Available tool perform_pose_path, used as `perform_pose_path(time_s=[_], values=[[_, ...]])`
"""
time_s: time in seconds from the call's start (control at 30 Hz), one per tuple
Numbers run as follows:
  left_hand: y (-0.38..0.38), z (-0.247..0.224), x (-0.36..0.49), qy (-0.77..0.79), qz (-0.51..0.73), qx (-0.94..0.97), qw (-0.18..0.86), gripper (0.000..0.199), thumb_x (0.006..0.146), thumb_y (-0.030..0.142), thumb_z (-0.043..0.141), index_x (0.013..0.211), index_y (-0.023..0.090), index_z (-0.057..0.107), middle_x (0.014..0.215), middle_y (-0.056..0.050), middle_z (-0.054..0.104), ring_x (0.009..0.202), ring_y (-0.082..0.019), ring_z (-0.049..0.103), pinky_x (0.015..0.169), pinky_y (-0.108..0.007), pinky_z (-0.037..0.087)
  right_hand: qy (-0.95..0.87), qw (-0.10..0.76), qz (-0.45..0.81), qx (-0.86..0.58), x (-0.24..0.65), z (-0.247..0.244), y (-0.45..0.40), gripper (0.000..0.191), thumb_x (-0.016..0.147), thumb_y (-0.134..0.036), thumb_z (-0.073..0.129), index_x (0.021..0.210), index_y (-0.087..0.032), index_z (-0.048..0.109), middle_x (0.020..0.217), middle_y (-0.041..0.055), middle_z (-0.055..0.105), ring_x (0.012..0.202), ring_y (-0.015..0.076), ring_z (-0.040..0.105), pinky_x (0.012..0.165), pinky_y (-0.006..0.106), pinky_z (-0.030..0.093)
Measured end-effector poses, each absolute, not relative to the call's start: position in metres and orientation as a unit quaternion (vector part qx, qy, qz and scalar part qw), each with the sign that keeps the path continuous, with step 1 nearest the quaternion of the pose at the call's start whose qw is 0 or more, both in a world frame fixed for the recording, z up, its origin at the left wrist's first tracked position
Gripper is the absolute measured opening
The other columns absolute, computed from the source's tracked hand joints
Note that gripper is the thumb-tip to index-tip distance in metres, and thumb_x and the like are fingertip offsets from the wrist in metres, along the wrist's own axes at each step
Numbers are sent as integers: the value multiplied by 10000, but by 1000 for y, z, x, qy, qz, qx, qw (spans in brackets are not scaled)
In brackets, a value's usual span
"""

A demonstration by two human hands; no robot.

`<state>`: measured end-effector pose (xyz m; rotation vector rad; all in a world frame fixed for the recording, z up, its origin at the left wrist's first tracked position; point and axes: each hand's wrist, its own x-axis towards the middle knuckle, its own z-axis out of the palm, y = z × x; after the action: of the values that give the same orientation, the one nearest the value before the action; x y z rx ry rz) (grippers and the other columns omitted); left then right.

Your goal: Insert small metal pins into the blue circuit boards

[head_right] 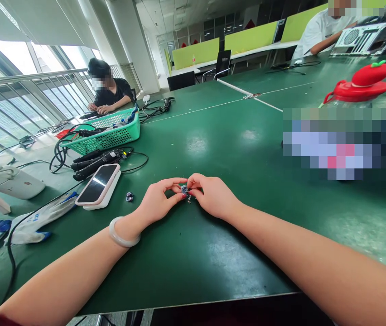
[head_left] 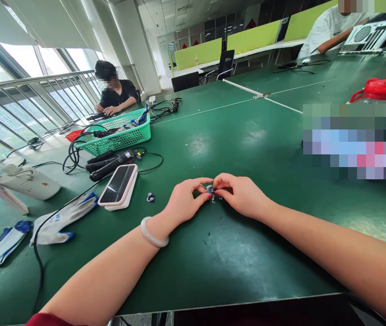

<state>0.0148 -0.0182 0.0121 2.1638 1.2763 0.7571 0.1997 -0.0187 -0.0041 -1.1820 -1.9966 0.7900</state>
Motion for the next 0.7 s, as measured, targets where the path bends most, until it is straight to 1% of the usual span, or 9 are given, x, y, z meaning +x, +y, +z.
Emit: perform_pose_path(time_s=[0.13, 0.23, 0.43, 0.57, 0.7], values=[[-18, 13, 14, 460, 286, 805, 243, 327, 764, 261, 632, 1091, 268, 648, 783, 19, 690, 806, -155, 628, 857, -316, 448, -749, 355, 325, -456, 199, -4, -19, 69, 796, -164, 531, 820, -225, 550, 834, -7, 727, 785, 159, 685, 775, 305, 498], [-19, 14, 13, 443, 296, 807, 256, 332, 766, 259, 628, 1098, 258, 643, 775, 15, 679, 809, -152, 626, 871, -320, 447, -737, 358, 336, -464, 200, -2, -20, 64, 792, -178, 543, 820, -219, 584, 822, -10, 726, 764, 150, 677, 762, 286, 494], [-20, 12, 13, 424, 305, 806, 278, 355, 763, 207, 603, 1117, 223, 614, 743, 23, 659, 804, -135, 628, 928, -321, 433, -773, 310, 267, -485, 200, 3, -21, 112, 796, -212, 562, 784, -221, 672, 765, -18, 708, 684, 142, 623, 683, 267, 455], [-18, 11, 12, 425, 296, 811, 272, 410, 764, 227, 624, 1172, 241, 586, 757, 23, 641, 811, -139, 613, 919, -334, 436, -777, 315, 232, -493, 199, 5, -23, 113, 793, -229, 579, 770, -217, 689, 757, -8, 707, 675, 146, 604, 661, 268, 441], [-18, 11, 10, 420, 290, 815, 275, 447, 759, 240, 651, 1198, 266, 570, 736, 25, 625, 856, -154, 606, 913, -333, 430, -770, 323, 260, -484, 199, 5, -22, 132, 787, -210, 576, 757, -230, 703, 747, -20, 713, 654, 139, 603, 658, 264, 449]])
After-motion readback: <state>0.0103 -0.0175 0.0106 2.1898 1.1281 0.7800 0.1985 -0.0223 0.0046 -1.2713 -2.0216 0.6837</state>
